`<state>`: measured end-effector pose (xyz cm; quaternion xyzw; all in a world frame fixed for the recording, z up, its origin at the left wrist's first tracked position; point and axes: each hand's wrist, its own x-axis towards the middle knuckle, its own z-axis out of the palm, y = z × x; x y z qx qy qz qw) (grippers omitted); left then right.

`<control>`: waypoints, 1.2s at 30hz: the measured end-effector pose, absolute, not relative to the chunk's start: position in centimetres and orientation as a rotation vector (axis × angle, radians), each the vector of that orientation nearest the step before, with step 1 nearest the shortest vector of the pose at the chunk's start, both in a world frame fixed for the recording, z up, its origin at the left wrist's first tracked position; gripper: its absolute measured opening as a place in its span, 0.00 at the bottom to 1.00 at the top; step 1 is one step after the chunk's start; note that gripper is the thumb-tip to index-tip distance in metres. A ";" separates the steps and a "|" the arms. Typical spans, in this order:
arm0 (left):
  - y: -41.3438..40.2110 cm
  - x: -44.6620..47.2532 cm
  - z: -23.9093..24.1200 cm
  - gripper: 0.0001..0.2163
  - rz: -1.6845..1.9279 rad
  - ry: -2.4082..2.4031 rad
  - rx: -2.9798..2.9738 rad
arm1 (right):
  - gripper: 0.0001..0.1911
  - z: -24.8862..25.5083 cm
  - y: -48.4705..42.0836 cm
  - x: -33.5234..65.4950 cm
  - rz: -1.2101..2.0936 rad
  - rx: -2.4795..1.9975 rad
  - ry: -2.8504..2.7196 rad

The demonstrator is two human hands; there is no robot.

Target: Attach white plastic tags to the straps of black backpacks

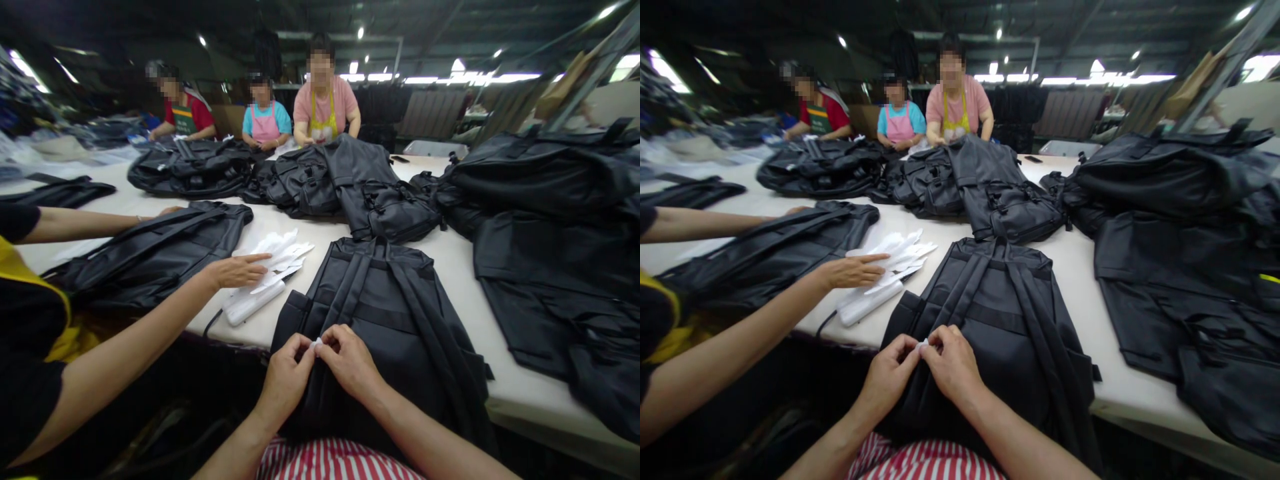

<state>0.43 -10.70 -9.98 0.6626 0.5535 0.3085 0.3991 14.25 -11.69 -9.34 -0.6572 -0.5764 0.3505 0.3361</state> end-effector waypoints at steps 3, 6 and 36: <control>-11.0 0.5 -10.1 0.11 0.808 1.416 1.731 | 0.05 -9.8 -11.7 14.1 0.925 -1.719 -1.470; -11.1 0.5 -10.3 0.10 0.892 1.411 1.775 | 0.07 -10.2 -11.7 13.9 0.902 -1.735 -1.433; -8.4 0.2 -8.7 0.07 0.947 1.323 1.309 | 0.07 -9.1 -11.1 14.2 0.812 -1.719 -1.657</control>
